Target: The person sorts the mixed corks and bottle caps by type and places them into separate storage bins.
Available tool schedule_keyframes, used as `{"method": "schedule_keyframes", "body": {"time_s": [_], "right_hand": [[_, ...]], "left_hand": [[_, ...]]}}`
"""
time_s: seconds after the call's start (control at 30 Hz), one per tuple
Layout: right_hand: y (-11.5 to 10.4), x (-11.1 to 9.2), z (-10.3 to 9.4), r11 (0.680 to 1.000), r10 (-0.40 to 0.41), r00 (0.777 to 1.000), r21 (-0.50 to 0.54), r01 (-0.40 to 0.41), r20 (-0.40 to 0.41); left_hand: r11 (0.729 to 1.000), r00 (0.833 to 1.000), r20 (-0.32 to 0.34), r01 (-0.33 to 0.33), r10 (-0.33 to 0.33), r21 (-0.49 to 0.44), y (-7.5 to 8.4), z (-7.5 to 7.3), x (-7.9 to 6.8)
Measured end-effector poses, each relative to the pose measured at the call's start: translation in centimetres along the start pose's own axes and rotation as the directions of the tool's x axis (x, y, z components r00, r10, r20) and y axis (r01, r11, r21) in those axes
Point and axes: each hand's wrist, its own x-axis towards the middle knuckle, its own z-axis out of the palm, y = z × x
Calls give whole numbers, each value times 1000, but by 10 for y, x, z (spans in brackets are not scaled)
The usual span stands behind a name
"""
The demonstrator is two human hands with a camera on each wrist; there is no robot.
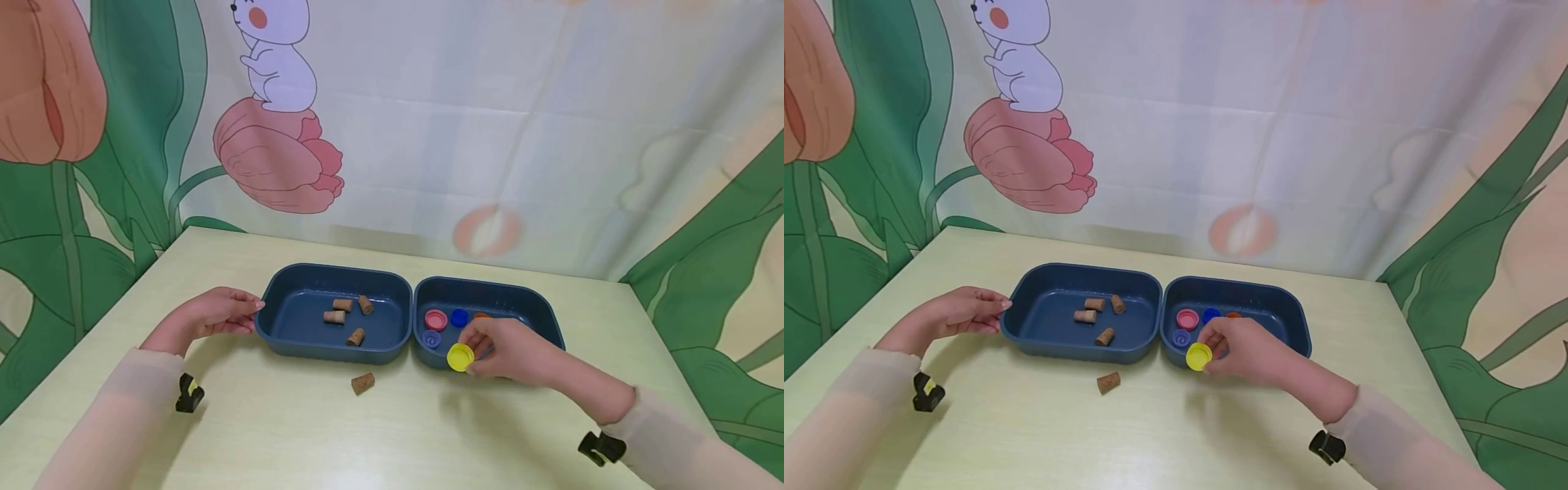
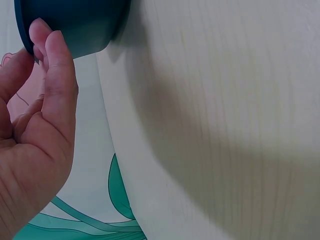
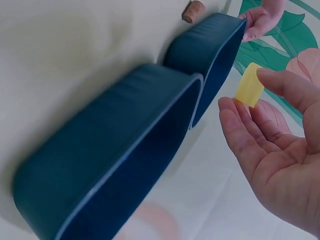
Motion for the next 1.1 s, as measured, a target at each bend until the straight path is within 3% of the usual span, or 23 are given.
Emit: {"method": "schedule_keyframes", "body": {"time_s": [0.47, 0.83, 1.1], "right_hand": [[0, 7, -33, 999, 23, 999, -27, -22, 33], [5, 21, -58, 998, 55, 988, -43, -49, 145], [15, 43, -77, 995, 79, 976, -81, -64, 204]], "left_hand": [[1000, 1000, 3, 7, -7, -2, 0, 1, 0], [1000, 1000, 7, 4, -4, -10, 1, 1, 0], [1000, 1000, 4, 11, -11, -10, 1, 1, 0]]}}
